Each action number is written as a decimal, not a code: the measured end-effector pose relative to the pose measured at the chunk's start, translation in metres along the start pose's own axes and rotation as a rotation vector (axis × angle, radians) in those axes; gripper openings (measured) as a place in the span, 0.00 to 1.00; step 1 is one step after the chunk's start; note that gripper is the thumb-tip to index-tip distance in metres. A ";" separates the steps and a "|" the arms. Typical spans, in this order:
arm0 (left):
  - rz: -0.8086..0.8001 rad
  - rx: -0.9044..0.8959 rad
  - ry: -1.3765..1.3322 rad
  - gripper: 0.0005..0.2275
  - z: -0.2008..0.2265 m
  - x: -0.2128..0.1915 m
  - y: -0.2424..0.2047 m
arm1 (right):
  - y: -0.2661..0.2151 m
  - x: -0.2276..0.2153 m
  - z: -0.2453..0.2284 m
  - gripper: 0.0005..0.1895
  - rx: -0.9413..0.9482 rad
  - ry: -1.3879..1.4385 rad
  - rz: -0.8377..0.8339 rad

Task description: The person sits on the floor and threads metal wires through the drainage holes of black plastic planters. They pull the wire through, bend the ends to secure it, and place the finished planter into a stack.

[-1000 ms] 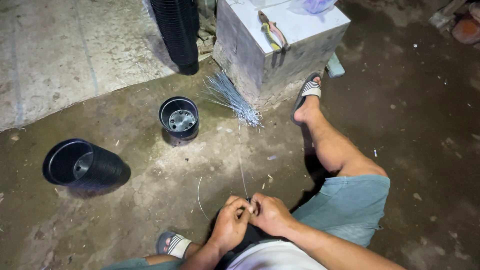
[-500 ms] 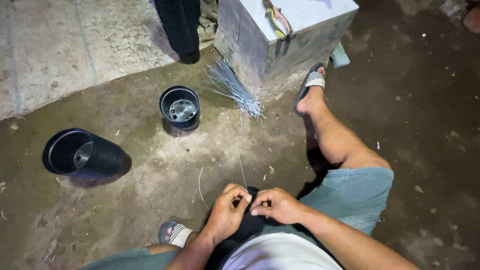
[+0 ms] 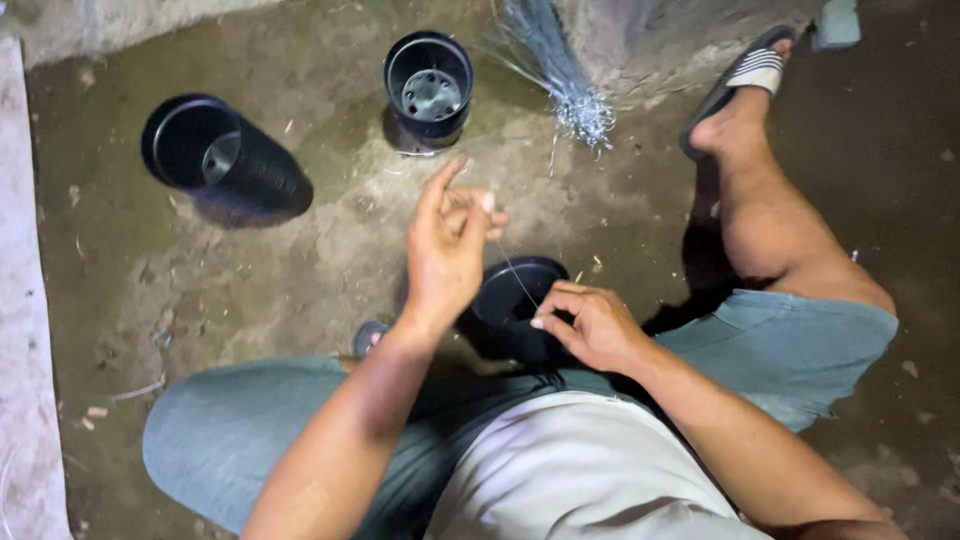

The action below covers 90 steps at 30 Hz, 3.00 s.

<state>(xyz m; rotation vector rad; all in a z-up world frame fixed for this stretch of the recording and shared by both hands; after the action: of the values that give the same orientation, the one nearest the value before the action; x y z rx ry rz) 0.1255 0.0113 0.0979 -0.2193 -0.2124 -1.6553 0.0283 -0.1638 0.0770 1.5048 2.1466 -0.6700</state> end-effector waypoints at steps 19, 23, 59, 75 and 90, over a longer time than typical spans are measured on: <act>0.089 0.155 -0.021 0.08 0.060 -0.022 0.005 | 0.015 0.002 -0.032 0.09 -0.153 -0.212 0.115; 0.081 0.141 -0.002 0.08 0.063 -0.012 -0.003 | 0.007 -0.018 -0.054 0.10 -0.295 -0.216 0.280; 0.065 0.224 -0.079 0.06 0.074 -0.054 0.019 | 0.035 -0.119 -0.058 0.06 -0.175 -0.112 0.208; 0.015 0.203 -0.046 0.05 0.072 -0.068 0.028 | 0.051 -0.100 -0.018 0.07 0.019 0.313 -0.220; 0.066 0.205 0.002 0.05 0.062 -0.069 0.029 | 0.032 -0.119 -0.084 0.07 -0.363 -0.229 0.085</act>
<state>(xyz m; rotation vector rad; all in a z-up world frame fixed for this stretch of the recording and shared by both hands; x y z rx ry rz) 0.1618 0.0912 0.1398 -0.0683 -0.3671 -1.5558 0.0901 -0.1908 0.2104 1.2509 1.8967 -0.3759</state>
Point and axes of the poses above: each hand's wrist, its own y-axis towards the middle knuckle, its own x-axis out of the palm, z = x × y, the point moved 6 cm from there along y, towards the middle knuckle
